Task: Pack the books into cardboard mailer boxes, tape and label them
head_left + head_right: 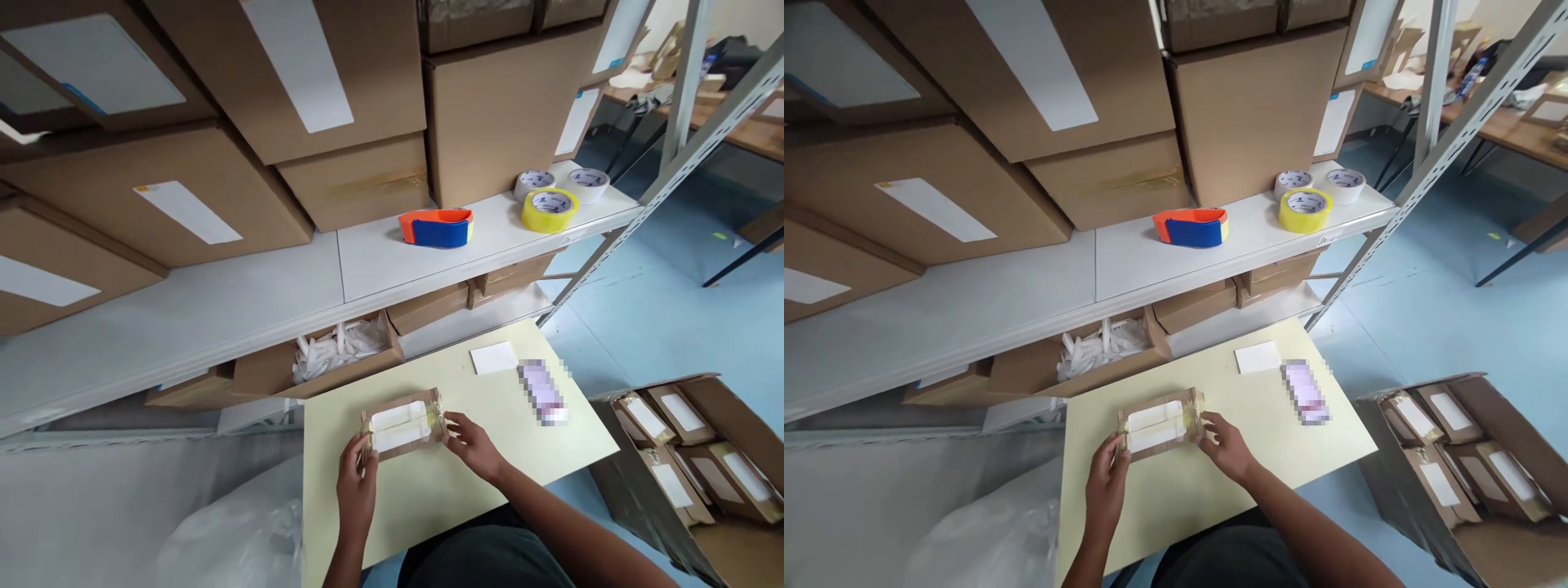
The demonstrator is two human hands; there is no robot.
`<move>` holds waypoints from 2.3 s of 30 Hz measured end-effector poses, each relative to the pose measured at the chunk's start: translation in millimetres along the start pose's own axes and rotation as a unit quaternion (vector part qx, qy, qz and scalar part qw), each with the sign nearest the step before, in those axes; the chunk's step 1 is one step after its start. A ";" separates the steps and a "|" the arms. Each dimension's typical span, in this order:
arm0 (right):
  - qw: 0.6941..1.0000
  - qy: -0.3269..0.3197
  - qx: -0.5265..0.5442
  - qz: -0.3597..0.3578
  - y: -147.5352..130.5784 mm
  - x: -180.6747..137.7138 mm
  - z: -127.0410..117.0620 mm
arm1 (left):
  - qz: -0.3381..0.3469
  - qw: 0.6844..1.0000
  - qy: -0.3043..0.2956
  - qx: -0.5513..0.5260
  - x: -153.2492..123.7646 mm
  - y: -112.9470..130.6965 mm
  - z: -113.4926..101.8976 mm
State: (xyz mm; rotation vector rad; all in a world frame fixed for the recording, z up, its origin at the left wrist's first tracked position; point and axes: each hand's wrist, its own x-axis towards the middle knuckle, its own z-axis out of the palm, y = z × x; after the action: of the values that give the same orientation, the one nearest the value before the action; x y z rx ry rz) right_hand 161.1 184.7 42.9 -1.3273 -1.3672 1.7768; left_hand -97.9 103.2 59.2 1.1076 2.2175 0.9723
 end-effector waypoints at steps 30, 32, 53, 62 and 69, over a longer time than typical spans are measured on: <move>0.980 0.155 -0.009 0.128 30.6 32.2 -155.7 | 0.451 0.718 -0.347 0.400 96.0 168.5 285.3; 0.978 0.158 -0.018 0.134 26.1 43.7 -159.5 | 0.447 0.720 -0.348 0.400 94.9 168.8 287.1; 0.957 0.240 -0.121 0.113 14.2 100.7 -159.9 | 0.296 0.875 -0.317 0.216 129.2 191.3 281.7; 0.927 0.249 -0.218 0.177 3.0 140.5 -168.0 | 0.161 0.905 -0.381 0.106 140.3 189.6 309.1; 0.941 0.099 -0.319 0.061 -10.7 167.0 -187.9 | -0.006 0.925 -0.371 0.081 127.0 165.4 277.1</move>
State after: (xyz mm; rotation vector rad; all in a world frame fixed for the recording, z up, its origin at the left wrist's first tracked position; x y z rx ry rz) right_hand 268.3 405.8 -11.3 -1.8963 -1.8577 1.2542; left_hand 96.9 383.3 -2.7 1.2627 1.6802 0.2707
